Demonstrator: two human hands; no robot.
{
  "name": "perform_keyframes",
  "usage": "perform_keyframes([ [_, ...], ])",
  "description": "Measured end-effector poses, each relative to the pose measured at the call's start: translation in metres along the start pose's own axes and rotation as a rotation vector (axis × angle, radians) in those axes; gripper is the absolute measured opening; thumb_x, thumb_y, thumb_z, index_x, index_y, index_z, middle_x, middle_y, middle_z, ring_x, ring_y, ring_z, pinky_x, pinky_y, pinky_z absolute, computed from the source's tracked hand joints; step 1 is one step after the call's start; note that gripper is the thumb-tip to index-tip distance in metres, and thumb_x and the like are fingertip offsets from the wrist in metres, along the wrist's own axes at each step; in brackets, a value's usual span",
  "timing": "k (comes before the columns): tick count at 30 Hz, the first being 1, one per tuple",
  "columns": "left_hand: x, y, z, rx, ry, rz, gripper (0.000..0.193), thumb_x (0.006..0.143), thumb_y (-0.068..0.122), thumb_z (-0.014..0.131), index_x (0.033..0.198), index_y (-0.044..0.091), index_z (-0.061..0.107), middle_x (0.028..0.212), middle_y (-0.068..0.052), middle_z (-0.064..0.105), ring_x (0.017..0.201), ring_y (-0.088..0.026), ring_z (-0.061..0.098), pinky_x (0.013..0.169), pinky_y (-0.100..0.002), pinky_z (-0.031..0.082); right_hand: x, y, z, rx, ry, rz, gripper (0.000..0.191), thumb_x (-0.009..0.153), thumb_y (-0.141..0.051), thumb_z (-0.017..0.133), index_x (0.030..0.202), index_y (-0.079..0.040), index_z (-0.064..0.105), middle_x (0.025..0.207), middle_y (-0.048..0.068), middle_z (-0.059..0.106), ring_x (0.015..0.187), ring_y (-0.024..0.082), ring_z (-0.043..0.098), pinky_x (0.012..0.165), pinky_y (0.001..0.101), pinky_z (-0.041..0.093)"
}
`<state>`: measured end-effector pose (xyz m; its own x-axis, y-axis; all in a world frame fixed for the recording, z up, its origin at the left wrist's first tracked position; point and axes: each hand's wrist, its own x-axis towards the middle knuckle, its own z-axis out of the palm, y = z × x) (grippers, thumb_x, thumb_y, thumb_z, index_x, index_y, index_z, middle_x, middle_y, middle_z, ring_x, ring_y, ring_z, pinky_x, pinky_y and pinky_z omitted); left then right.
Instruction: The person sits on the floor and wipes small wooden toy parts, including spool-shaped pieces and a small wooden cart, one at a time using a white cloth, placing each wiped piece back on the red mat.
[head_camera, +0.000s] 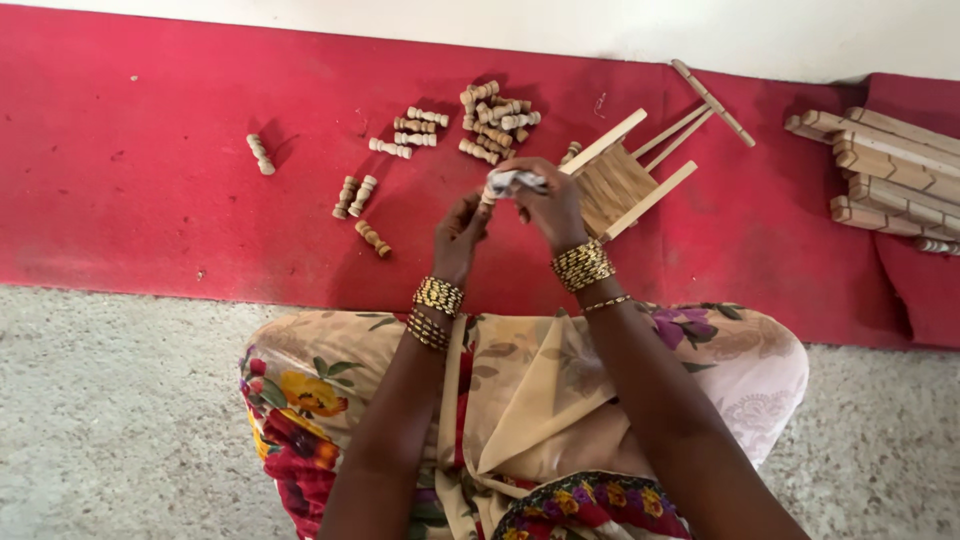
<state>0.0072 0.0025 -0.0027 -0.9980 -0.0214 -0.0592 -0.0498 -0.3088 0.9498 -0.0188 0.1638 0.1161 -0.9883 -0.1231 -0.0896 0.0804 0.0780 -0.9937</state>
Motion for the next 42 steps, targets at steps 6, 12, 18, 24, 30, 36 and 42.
perform_keyframes([
  [6, -0.002, -0.008, 0.002, 0.176, 0.031, 0.228, 0.030, 0.107, 0.017, 0.063, 0.134, 0.003, 0.066, 0.099, 0.001, 0.068, 0.088, -0.004, 0.059, 0.078, -0.022, 0.052, -0.001, 0.000, 0.003, -0.636, -0.015, -0.606, 0.022, 0.087, -0.006, 0.081, 0.107, -0.012, 0.073, 0.098, 0.006, 0.069, 0.085, 0.018, 0.068, 0.072, 0.0318, 0.056],
  [12, 0.007, -0.016, -0.001, 0.020, 0.199, -0.125, 0.030, 0.111, 0.021, 0.050, 0.119, 0.000, 0.069, 0.089, -0.005, 0.072, 0.073, -0.012, 0.063, 0.063, -0.026, 0.052, -0.007, 0.021, 0.023, -0.583, -0.098, -0.581, 0.021, 0.088, 0.002, 0.074, 0.105, -0.011, 0.071, 0.104, 0.007, 0.064, 0.090, 0.020, 0.068, 0.078, 0.0312, 0.061],
  [18, 0.005, -0.015, -0.008, -0.378, 0.018, -0.267, 0.025, 0.100, 0.013, 0.056, 0.122, 0.010, 0.066, 0.109, 0.000, 0.073, 0.094, -0.009, 0.069, 0.076, -0.023, 0.057, -0.003, 0.030, 0.031, -0.587, 0.141, -0.697, 0.026, 0.082, 0.000, 0.079, 0.104, -0.011, 0.073, 0.110, 0.014, 0.059, 0.099, 0.025, 0.065, 0.078, 0.0323, 0.062],
  [24, 0.009, -0.026, -0.006, -0.656, -0.078, -0.150, 0.027, 0.116, 0.019, 0.053, 0.120, -0.006, 0.063, 0.102, -0.011, 0.068, 0.089, -0.018, 0.066, 0.084, -0.035, 0.062, -0.001, 0.034, 0.026, -0.547, 0.078, -0.550, 0.026, 0.088, -0.007, 0.083, 0.111, -0.015, 0.075, 0.106, 0.007, 0.065, 0.091, 0.020, 0.067, 0.076, 0.0312, 0.061],
  [30, 0.004, 0.007, -0.013, -0.747, 0.186, -0.229, 0.027, 0.102, 0.012, 0.046, 0.113, -0.001, 0.066, 0.101, -0.007, 0.072, 0.086, -0.016, 0.067, 0.077, -0.030, 0.058, -0.010, 0.049, 0.035, -0.552, -0.017, -0.626, 0.028, 0.087, -0.003, 0.080, 0.112, -0.015, 0.076, 0.107, 0.009, 0.065, 0.091, 0.021, 0.067, 0.077, 0.0321, 0.061],
  [36, -0.005, 0.009, 0.008, -0.760, -0.126, -0.287, 0.027, 0.113, 0.024, 0.056, 0.115, -0.002, 0.064, 0.088, -0.005, 0.063, 0.076, -0.014, 0.063, 0.069, -0.030, 0.057, 0.004, 0.045, 0.023, -0.447, 0.196, -0.541, 0.027, 0.089, -0.003, 0.081, 0.113, -0.014, 0.074, 0.112, 0.010, 0.068, 0.098, 0.022, 0.069, 0.081, 0.0315, 0.062],
  [42, 0.002, -0.011, -0.001, -0.626, 0.039, -0.299, 0.016, 0.107, 0.015, 0.057, 0.115, 0.002, 0.061, 0.092, -0.006, 0.066, 0.077, -0.014, 0.064, 0.070, -0.030, 0.056, -0.009, 0.038, 0.027, -0.521, 0.197, -0.510, 0.027, 0.088, -0.006, 0.080, 0.113, -0.013, 0.074, 0.111, 0.010, 0.069, 0.098, 0.023, 0.069, 0.082, 0.0351, 0.060],
])
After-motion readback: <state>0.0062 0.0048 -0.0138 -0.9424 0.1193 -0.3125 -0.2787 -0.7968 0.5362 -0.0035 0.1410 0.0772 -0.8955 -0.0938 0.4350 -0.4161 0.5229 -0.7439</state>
